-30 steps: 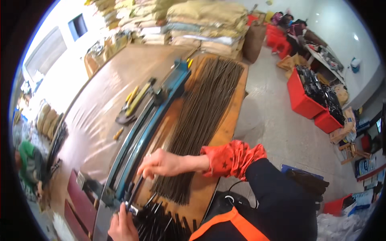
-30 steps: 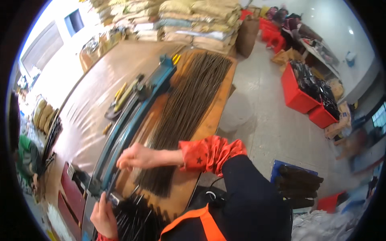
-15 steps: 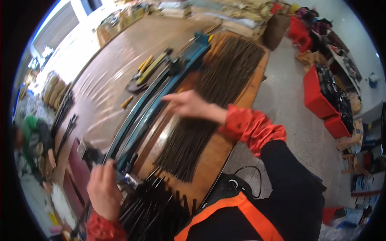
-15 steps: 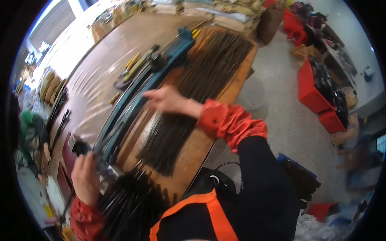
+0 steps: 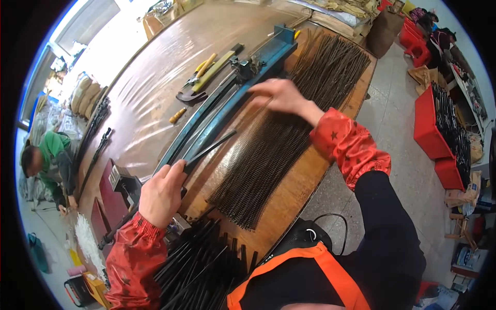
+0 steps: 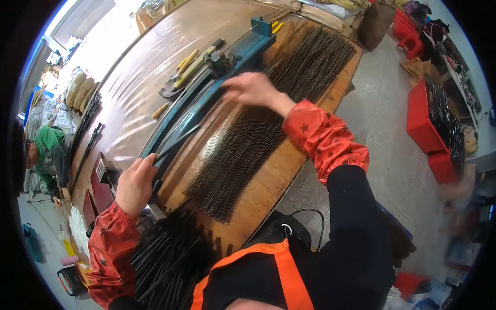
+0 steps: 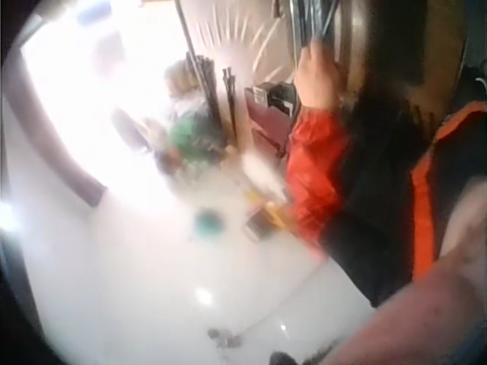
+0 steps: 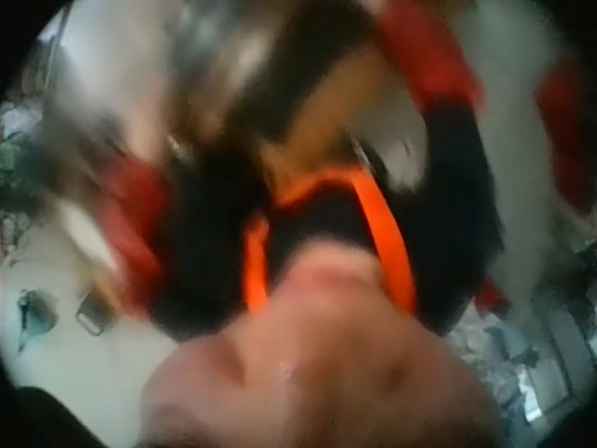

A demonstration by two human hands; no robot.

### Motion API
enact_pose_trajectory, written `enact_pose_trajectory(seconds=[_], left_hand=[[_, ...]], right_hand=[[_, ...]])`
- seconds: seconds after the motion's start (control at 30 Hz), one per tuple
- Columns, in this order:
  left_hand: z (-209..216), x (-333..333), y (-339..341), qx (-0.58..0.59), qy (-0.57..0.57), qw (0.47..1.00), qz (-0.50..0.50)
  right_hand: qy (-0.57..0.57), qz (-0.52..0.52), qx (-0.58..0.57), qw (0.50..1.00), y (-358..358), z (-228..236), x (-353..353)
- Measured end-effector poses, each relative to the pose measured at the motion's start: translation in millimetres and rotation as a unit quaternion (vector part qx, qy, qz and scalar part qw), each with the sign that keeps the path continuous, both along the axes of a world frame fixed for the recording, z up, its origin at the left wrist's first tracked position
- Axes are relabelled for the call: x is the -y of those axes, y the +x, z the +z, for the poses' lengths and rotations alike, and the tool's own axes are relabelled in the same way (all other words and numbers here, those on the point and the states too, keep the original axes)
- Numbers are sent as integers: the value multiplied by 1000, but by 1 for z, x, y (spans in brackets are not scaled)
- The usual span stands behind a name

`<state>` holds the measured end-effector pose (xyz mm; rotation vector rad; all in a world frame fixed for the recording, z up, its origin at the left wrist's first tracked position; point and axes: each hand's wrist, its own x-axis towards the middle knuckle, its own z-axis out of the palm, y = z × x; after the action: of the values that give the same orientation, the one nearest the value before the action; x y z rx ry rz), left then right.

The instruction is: The person inserts long black rods into a mechanical clamp on a workbench and then aligns thin brown bristles into a bundle using their hands.

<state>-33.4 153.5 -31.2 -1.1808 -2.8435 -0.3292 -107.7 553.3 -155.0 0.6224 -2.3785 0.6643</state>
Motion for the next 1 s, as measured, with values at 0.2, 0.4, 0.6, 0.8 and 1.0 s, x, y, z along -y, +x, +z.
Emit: enact_pose_trajectory(seconds=[0.2,0.4,0.6,0.8,1.0], left_hand=[[-1,1,6,7,20,1000,2],[-3,1,7,-9,34,999,13],[1,13,9,-25,11,999,23],[3,40,27,-17,-2,998,58],[19,81,40,-66,13,994,90]], right_hand=[[-81,-98,-177,976,19,43,-17],[-57,-9,-160,985,19,28,9],[-9,131,-98,987,15,21,60],[-38,63,28,997,52,28,147],[-216,223,115,944,68,26,137]])
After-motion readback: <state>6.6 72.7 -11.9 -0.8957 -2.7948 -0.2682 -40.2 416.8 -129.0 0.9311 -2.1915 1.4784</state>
